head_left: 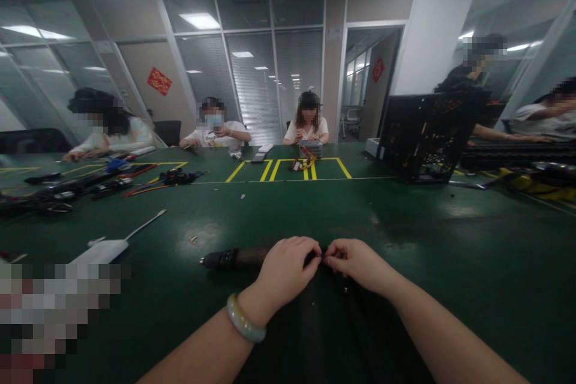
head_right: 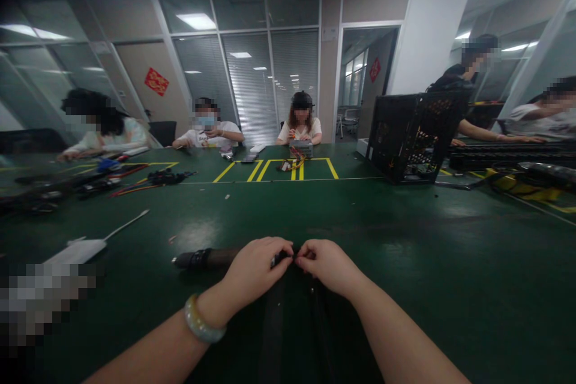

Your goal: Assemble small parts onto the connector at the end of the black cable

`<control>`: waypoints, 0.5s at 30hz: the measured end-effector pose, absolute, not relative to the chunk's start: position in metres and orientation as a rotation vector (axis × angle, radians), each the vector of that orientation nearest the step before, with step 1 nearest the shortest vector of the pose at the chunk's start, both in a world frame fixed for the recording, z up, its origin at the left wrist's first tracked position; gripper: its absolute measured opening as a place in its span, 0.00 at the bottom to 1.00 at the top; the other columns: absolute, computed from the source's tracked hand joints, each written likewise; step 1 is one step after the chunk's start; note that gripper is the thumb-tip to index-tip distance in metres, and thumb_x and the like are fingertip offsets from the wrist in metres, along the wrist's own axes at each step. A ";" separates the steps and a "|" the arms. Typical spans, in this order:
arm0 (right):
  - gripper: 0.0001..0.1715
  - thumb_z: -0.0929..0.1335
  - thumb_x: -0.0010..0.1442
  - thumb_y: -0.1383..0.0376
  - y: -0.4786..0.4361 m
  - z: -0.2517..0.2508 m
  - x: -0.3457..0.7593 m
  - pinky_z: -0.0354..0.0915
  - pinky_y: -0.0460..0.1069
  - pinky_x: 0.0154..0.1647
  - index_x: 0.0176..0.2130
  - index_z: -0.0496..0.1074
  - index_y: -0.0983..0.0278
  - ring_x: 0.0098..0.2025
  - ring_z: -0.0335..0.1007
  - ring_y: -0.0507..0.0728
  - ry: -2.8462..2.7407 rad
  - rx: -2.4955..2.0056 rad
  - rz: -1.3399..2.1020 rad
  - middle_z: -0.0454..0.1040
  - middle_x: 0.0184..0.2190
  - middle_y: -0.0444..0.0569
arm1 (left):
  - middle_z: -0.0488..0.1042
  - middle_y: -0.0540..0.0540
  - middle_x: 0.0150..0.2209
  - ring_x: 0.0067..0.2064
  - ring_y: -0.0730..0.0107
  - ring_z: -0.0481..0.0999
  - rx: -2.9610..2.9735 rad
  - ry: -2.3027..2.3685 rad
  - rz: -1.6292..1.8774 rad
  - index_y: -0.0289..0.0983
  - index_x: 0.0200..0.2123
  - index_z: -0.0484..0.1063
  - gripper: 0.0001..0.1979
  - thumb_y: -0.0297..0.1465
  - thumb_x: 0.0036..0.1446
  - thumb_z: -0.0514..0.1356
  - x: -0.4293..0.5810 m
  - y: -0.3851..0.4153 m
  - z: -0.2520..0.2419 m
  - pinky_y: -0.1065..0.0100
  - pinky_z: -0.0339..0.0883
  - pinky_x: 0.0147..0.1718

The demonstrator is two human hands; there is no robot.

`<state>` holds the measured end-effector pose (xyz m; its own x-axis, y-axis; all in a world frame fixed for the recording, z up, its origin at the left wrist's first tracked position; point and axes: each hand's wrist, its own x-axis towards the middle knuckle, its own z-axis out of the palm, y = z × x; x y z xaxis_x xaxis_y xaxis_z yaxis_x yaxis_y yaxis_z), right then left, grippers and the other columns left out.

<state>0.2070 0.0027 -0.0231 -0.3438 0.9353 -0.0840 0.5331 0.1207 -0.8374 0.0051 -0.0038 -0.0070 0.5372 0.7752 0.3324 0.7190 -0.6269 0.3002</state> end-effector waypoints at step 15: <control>0.08 0.68 0.58 0.62 0.002 -0.022 0.207 0.61 0.42 0.24 0.36 0.74 0.64 0.25 0.68 0.50 -1.943 -1.399 1.140 0.75 0.26 0.44 | 0.74 0.50 0.41 0.44 0.64 0.73 2.631 1.288 0.679 0.41 0.39 0.71 0.05 0.32 0.60 0.57 0.005 -0.003 -0.008 0.61 0.65 0.46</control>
